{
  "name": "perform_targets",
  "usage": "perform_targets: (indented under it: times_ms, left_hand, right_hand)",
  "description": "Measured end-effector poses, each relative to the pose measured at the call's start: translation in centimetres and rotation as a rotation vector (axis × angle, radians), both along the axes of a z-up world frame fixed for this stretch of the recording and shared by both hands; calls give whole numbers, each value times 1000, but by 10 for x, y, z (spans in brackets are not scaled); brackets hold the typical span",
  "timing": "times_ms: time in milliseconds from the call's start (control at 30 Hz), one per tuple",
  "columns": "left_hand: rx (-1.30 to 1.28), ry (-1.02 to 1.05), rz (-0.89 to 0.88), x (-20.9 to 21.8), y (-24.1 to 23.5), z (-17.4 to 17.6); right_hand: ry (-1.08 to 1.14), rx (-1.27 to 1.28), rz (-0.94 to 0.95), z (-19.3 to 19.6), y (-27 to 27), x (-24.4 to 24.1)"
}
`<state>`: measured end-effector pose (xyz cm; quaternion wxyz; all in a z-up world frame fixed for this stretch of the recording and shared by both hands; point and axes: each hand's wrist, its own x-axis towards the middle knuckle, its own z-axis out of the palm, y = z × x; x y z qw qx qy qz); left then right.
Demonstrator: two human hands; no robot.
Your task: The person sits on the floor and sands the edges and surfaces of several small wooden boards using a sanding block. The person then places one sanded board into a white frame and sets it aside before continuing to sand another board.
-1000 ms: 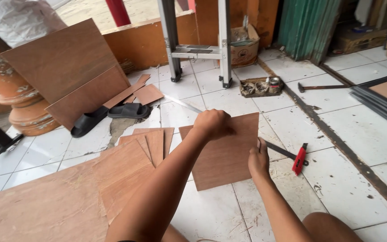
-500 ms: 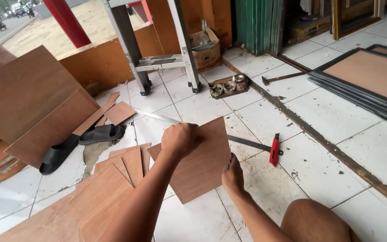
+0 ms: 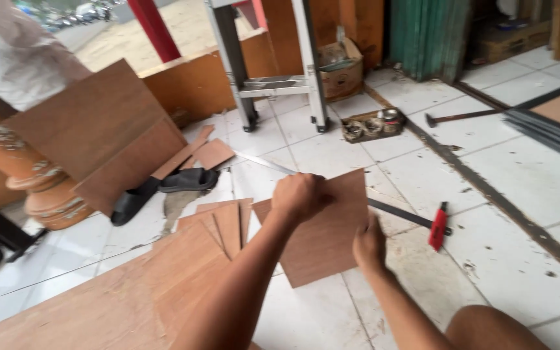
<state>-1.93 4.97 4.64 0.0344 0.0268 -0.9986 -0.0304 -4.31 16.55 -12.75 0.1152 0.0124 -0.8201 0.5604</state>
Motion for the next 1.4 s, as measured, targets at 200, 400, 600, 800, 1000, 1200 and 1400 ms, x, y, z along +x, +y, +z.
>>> perform_targets:
  times_ms: [200, 400, 600, 800, 1000, 1200, 1400]
  left_hand:
    - [-30, 20, 6, 3, 4, 1]
    - [10, 6, 17, 6, 8, 10]
    - [-21, 51, -8, 2, 5, 2]
    - [-6, 45, 6, 2, 7, 4]
    - [17, 44, 20, 2, 7, 3]
    - [21, 27, 15, -2, 4, 2]
    - [12, 35, 34, -2, 3, 0]
  right_hand:
    - [81, -120, 35, 90, -1, 16]
    - [-202, -60, 58, -7, 3, 8]
    - [156, -160, 81, 92, 2, 15]
    - [-62, -39, 80, -42, -2, -9]
    - [299, -95, 155, 74, -5, 10]
    - [90, -105, 175, -33, -10, -8]
    - [255, 62, 149, 23, -16, 17]
